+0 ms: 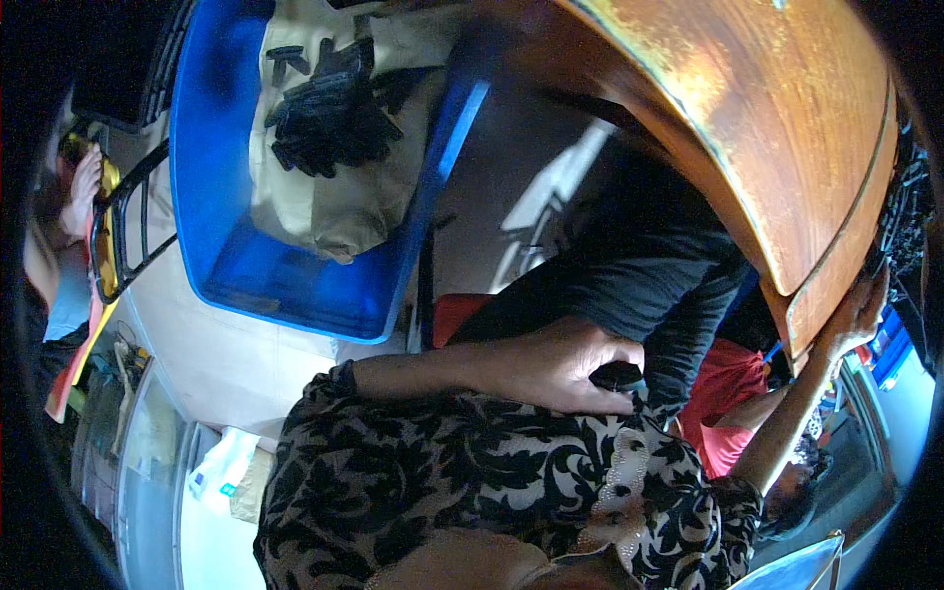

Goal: The person repeatedly picks up plastic parts from the table and assembles them by fitting and snapping the pieces together by hand.

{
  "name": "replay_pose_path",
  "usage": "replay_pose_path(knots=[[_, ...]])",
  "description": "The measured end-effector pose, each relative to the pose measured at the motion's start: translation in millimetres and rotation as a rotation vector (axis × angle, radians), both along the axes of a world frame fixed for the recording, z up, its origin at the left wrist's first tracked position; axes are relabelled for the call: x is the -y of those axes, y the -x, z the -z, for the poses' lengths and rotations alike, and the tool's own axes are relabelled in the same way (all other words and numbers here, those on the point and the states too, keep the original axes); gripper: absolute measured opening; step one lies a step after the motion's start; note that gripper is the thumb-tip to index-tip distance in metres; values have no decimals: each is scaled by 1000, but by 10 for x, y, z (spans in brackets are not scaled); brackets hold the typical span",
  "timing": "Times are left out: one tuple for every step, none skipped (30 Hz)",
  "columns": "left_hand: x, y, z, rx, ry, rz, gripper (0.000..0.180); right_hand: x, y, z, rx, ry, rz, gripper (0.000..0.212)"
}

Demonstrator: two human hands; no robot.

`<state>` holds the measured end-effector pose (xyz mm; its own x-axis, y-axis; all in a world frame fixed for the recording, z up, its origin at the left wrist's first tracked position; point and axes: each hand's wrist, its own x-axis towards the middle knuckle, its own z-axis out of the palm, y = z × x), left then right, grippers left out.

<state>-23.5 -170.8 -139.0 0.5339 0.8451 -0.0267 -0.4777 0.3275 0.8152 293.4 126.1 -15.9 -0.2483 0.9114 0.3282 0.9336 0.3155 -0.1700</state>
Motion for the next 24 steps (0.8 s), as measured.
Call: replay_pose_path(knots=[[11, 27, 7, -1, 3, 6, 35, 2, 3, -24, 39, 1, -8, 39], [32, 69, 19, -144, -43, -173, 27, 4, 0, 4, 57, -36, -31, 38], [52, 118, 30, -285, -90, -352, 19, 9, -8, 17, 58, -35, -24, 38], [64, 192, 44, -406, -56, -343, 17, 71, 19, -42, 105, -69, -60, 38], [45, 252, 66, -506, -65, -288, 17, 78, 35, -11, 129, -93, -109, 38], [65, 258, 85, -507, -49, -257, 17, 94, 40, 21, 124, -88, -109, 38], [90, 249, 107, -508, -32, -225, 18, 112, 50, 53, 127, -88, -123, 38], [122, 230, 113, -515, -29, -222, 18, 130, 56, 87, 128, -88, -137, 37], [160, 202, 109, -534, 1, -247, 18, 135, 62, 129, 120, -84, -136, 37], [131, 187, 106, -516, 5, -267, 18, 147, 131, -13, 140, -93, -161, 36], [91, 175, 107, -487, -18, -261, 18, 153, 188, -147, 159, -102, -185, 35], [91, 166, 117, -461, -8, -267, 17, 181, 234, -163, 129, -72, -165, 35], [79, 153, 117, -433, 0, -274, 17, 155, 171, -207, 165, -97, -157, 35], [92, 135, 115, -452, 5, -274, 17, 158, 207, -105, 171, -95, -157, 35], [103, 117, 109, -471, 12, -267, 17, 169, 254, -15, 177, -94, -158, 35], [116, 100, 102, -491, 19, -262, 17, 161, 251, 91, 103, -83, -219, 34], [96, 67, 98, -489, 7, -263, 17, 151, 237, 82, 87, -98, -242, 34], [44, 37, 87, -498, -47, -276, 16, 128, 225, 46, 86, -91, -239, 34], [0, 14, 68, -508, -100, -290, 16, 102, 215, 11, 82, -85, -238, 34], [-27, 5, 37, -513, -111, -296, 16, 84, 212, -12, 131, -120, -270, 34], [-62, 9, -19, -536, -163, -287, 16, 54, 210, -18, 125, -145, -356, 34], [-130, 11, -86, -560, -218, -274, 16, 40, 213, -20, 151, -148, -379, 35], [-195, 9, -167, -568, -239, -277, 16, 44, 255, -48, 178, -159, -401, 37], [-267, -8, -257, -577, -298, -332, 17, 58, 284, -55, 169, -149, -412, 38]])
